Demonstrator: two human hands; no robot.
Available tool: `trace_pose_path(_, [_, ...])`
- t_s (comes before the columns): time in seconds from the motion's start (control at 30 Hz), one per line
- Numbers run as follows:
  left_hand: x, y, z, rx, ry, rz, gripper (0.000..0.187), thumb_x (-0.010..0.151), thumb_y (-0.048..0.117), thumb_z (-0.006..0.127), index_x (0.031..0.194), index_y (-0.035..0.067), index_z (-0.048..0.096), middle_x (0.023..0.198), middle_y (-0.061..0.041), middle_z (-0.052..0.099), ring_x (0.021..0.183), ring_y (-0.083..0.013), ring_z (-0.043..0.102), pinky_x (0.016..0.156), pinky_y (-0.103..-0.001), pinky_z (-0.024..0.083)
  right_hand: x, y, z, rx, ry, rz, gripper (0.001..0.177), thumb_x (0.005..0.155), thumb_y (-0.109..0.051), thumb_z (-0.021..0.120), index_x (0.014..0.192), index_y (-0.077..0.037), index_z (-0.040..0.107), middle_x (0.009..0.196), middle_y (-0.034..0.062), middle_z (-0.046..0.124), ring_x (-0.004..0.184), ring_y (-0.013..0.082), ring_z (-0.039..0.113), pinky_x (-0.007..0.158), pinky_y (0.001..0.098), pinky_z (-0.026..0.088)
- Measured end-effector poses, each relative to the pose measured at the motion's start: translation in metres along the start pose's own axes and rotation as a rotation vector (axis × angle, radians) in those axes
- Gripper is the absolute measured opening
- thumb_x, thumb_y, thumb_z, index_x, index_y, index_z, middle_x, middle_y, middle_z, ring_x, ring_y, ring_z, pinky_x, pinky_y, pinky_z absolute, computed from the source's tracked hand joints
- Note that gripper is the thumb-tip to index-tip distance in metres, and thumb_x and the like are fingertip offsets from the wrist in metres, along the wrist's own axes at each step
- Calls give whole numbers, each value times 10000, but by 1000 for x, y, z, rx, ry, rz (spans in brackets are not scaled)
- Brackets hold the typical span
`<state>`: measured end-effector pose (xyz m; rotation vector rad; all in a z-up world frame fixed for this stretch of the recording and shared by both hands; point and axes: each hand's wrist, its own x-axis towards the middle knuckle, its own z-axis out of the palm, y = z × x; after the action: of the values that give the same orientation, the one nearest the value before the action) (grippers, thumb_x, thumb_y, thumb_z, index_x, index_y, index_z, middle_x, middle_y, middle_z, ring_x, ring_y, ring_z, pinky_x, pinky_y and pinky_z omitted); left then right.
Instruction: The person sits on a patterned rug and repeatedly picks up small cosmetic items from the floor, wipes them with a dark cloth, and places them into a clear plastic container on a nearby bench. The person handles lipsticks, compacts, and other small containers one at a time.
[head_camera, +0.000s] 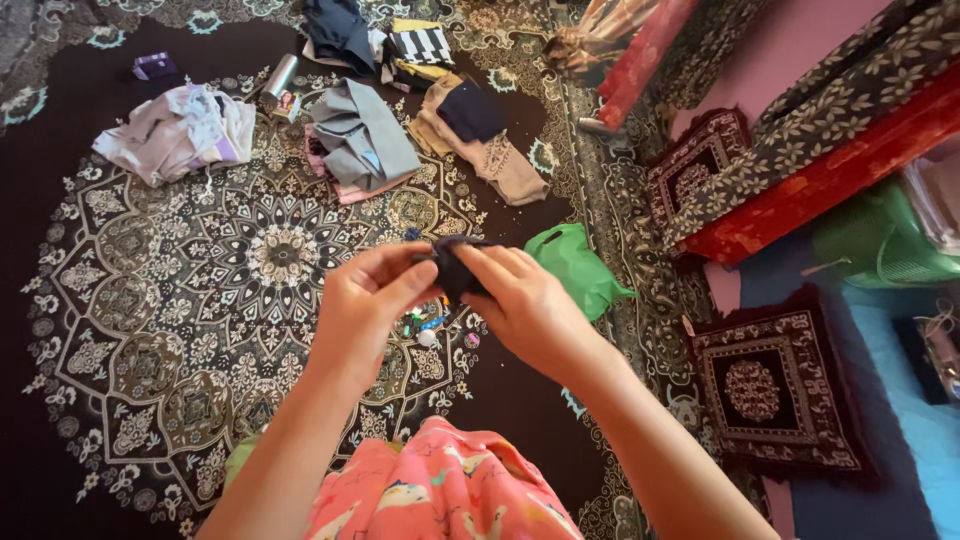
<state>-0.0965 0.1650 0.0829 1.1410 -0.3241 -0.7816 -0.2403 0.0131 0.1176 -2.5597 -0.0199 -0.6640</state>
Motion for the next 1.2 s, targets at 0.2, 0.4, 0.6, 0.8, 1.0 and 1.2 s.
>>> trace_pose_path(0.2, [1,10,2,-11,-196,107,338,861,-51,743,1196,-31,708,1085,-78,738,965,-120,689,874,-261,564,-3,18,-1,85,-67,158,278,973,-152,645,1210,-12,607,1032,136,660,954,348,660,795,402,521])
trace_pose_path(0.4, [2,21,-4,90,-414,126,352,855,-83,734,1202,-30,708,1105,-75,745,1005,-129,699,905,-270,570,-24,27,-7,1527,-303,847,346,1079,-363,511,1140,-51,647,789,11,569,627,141,558,554,321,473])
trace_pose_path(0.6, [17,2,-10,-321,-293,72,239,953,-32,664,1192,-38,676,1118,-138,737,1015,-214,731,955,-328,592,-24,2,-21,1376,187,1198,276,1033,-392,523,1066,-121,562,778,9,558,662,117,557,581,367,524])
trace_pose_path(0.8, [21,-9,-4,-441,-320,-175,204,961,51,666,1142,-38,687,1098,-154,740,996,-233,744,925,-364,609,-8,-24,-24,375,28,827,406,1014,-219,539,1419,-195,516,994,-52,590,738,77,584,623,263,553])
trace_pose_path(1.0, [15,-27,17,-392,-454,-257,249,972,81,675,1183,-50,678,1110,-130,738,997,-198,727,912,-356,605,-26,-23,-15,457,118,777,237,1073,-240,531,1224,-70,600,847,8,623,713,65,566,608,246,494])
trace_pose_path(1.2, [-14,-60,31,-245,-433,-293,261,940,83,671,1184,-8,674,1098,-114,752,958,-197,731,882,-336,608,-74,-18,-5,1154,381,1002,350,1063,-342,467,1191,-80,661,830,1,641,627,79,522,545,235,433])
